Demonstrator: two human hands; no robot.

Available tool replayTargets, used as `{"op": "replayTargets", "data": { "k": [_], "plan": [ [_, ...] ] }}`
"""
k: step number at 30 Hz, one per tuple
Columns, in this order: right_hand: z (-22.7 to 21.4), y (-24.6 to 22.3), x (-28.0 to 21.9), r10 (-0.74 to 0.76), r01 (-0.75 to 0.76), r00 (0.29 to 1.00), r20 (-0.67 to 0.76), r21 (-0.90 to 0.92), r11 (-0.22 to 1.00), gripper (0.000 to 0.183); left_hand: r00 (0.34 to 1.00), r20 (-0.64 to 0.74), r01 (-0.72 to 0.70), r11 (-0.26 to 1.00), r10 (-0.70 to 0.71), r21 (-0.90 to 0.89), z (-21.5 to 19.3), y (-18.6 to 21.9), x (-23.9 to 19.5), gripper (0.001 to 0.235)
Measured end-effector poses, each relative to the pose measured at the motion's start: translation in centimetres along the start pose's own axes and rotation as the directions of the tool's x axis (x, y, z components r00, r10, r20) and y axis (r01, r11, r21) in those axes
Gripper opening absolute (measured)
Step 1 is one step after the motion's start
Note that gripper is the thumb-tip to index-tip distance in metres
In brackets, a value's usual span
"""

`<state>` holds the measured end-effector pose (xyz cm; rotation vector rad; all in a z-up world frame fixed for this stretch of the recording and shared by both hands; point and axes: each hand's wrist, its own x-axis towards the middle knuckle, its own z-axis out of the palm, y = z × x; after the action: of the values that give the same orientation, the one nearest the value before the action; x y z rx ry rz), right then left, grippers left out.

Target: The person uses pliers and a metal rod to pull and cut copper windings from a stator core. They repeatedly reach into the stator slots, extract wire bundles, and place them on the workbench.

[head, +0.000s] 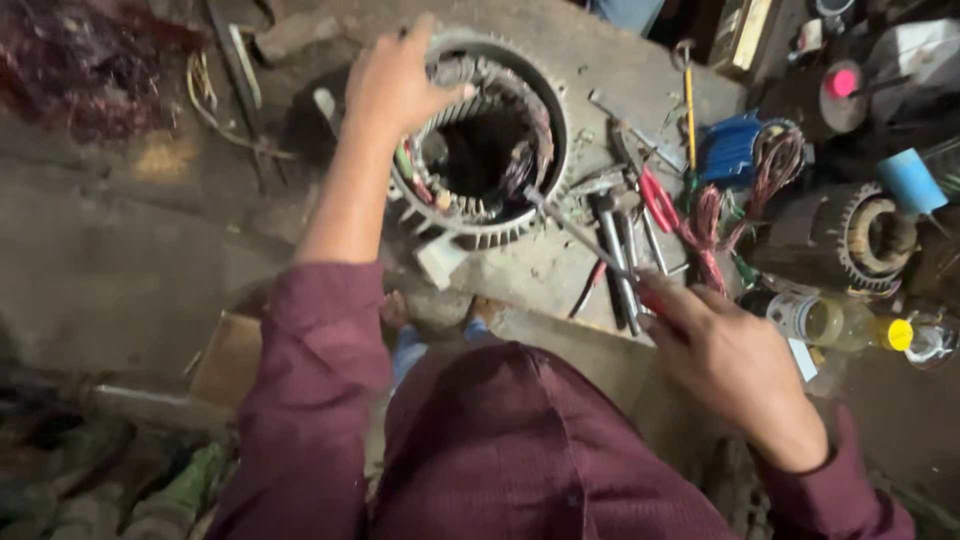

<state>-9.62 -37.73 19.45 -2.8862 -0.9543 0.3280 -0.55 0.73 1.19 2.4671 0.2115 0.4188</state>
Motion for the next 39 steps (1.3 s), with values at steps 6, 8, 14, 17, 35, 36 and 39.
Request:
{"op": "replayTargets", "data": {
  "k": [6,8,14,17,35,36,39],
  "plan": [
    [0.8,-1.2,0.2,-0.127,0.123,0.984,-0.123,-0.033,0.992,0.042,1.000,0.004,0.013,1.000,-0.013,-0.007,1.3,-0.9,0.1,0.076],
    [1.0,-1.9,0.8,-0.155,0.151,0.982,-0.104,-0.047,0.987,0.043,1.000,0.011,0.028,1.000,-0.028,-0.006,1.3,-1.1,0.5,0.077],
    [-1.2,-1.4,1.1,-0.241,0.274,0.961,0.133,-0.383,0.882,0.058,0.999,-0.036,-0.002,1.000,0.002,-0.021,1.5,-1.0,0.1,0.074],
    [-1.4,0.4,3.0,-0.186,0.281,0.946,0.265,-0.383,0.880,0.050,0.999,-0.040,-0.005,0.998,0.002,-0.058,1.5,-1.0,0.2,0.073],
    [-3.2,-5.4,2.5,-0.256,0.294,0.956,0.145,-0.439,0.849,0.055,0.992,-0.101,0.064,0.992,-0.075,-0.109,2.7,-1.8,1.0,0.044],
    [-3.2,-5.5,2.4,-0.254,0.299,0.954,0.158,-0.458,0.837,0.059,0.991,-0.120,0.049,0.991,-0.065,-0.126,2.5,-1.6,1.4,0.043],
    [-3.2,-5.6,2.4,-0.235,0.319,0.945,0.226,-0.489,0.812,0.067,0.987,-0.155,0.006,0.989,-0.028,-0.146,2.5,-1.1,1.4,0.041]
  ]
}}
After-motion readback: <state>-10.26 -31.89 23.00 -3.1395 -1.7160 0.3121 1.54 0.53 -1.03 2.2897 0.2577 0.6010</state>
